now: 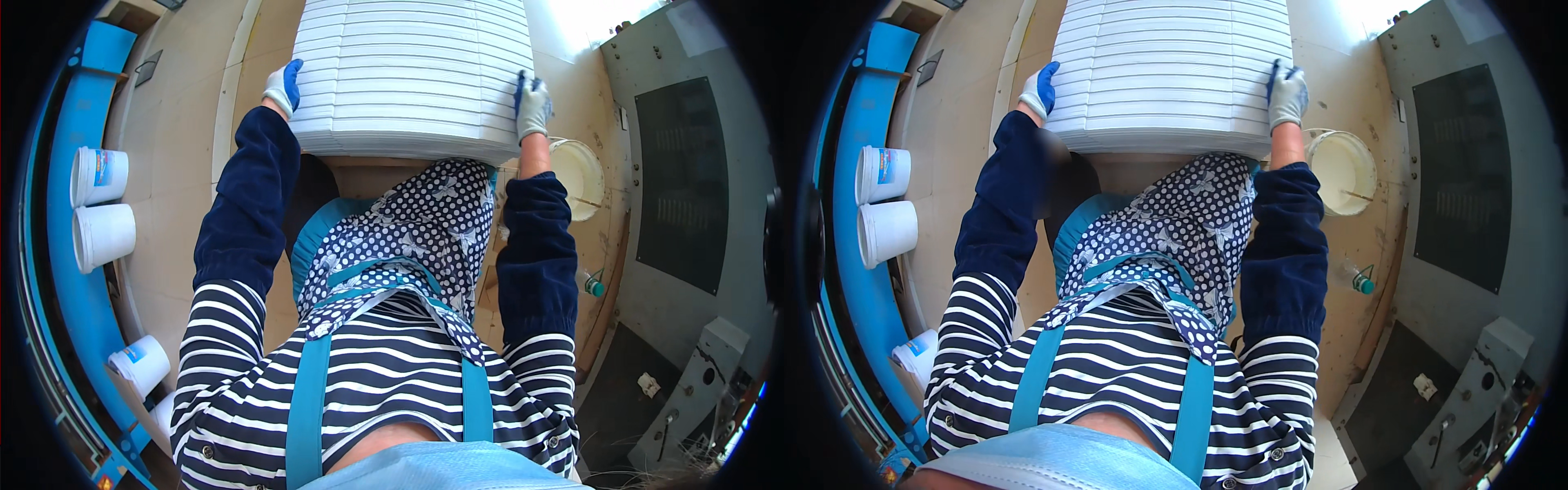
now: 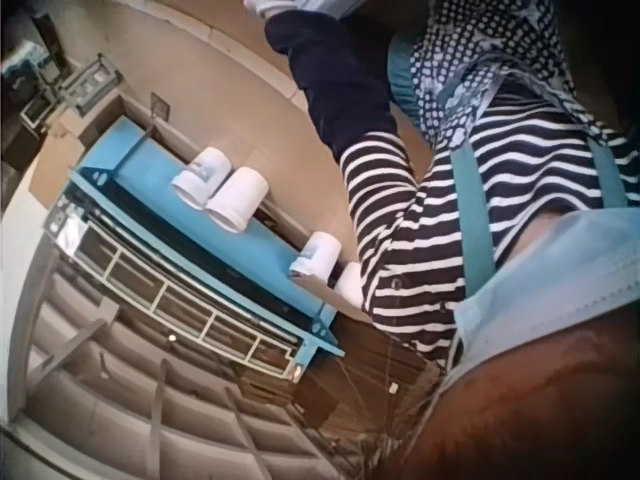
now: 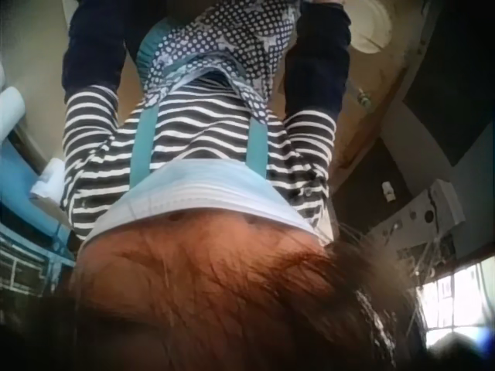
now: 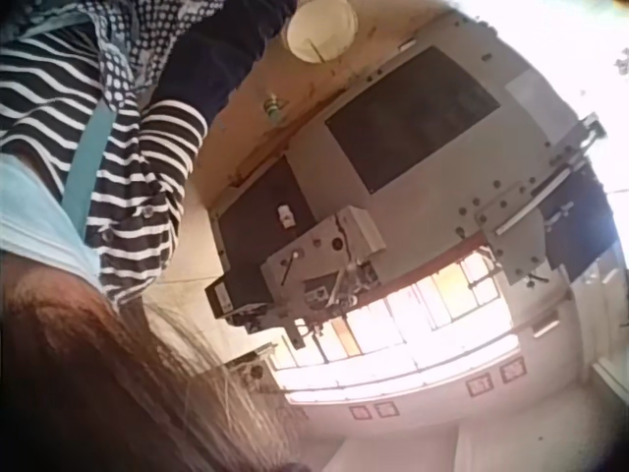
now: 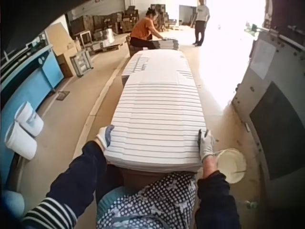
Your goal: Apply glue to the edges of a stack of corrugated boards using a handheld spreader.
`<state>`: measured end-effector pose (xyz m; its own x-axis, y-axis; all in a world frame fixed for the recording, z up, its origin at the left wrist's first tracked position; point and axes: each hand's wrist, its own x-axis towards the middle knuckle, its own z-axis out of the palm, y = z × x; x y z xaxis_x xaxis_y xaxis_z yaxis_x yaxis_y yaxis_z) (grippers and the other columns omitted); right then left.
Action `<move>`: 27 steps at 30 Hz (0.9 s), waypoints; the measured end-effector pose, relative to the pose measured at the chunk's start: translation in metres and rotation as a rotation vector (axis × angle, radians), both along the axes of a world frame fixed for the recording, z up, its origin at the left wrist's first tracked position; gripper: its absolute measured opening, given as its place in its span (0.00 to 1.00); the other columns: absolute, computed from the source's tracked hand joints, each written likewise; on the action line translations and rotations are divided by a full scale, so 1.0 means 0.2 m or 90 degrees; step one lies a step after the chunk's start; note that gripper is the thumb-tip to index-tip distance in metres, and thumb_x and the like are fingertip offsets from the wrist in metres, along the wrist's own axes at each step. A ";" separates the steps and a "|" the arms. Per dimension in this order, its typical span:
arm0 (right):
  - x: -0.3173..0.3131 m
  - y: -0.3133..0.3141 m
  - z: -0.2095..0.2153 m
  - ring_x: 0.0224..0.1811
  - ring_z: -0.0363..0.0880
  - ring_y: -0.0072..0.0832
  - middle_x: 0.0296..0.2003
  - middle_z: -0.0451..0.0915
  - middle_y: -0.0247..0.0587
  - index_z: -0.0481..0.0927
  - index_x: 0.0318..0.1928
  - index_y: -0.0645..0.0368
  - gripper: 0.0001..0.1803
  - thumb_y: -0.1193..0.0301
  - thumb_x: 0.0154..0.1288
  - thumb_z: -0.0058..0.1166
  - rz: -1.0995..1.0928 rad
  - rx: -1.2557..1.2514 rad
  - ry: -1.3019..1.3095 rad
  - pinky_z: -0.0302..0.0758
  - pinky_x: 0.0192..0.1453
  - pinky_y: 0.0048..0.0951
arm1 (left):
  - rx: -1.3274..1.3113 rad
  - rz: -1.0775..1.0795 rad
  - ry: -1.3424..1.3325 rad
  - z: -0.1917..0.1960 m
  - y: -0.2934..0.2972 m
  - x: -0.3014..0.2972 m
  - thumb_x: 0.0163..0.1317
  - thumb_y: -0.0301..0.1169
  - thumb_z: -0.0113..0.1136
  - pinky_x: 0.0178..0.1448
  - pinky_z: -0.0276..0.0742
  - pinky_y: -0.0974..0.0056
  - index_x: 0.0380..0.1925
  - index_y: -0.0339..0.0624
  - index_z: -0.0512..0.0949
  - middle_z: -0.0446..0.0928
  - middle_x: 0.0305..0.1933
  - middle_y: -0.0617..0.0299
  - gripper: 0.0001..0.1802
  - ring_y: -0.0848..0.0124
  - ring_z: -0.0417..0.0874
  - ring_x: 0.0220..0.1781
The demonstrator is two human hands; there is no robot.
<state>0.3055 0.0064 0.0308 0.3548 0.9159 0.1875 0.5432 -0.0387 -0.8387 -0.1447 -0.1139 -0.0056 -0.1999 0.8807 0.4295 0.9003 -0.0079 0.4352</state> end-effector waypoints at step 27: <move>-0.10 -0.05 -0.02 0.29 0.76 0.47 0.20 0.77 0.50 0.73 0.30 0.63 0.20 0.56 0.55 0.48 0.081 -0.076 -0.146 0.71 0.37 0.39 | -0.182 0.391 -0.204 0.10 0.02 0.13 0.54 0.37 0.51 0.42 0.72 0.64 0.38 0.36 0.75 0.77 0.35 0.51 0.17 0.62 0.78 0.35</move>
<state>0.2850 -0.0045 0.0271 0.1965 0.9708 0.1378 0.7245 -0.0490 -0.6875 -0.1179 -0.1107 0.0137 -0.7684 0.6388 0.0384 0.5347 0.6079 0.5870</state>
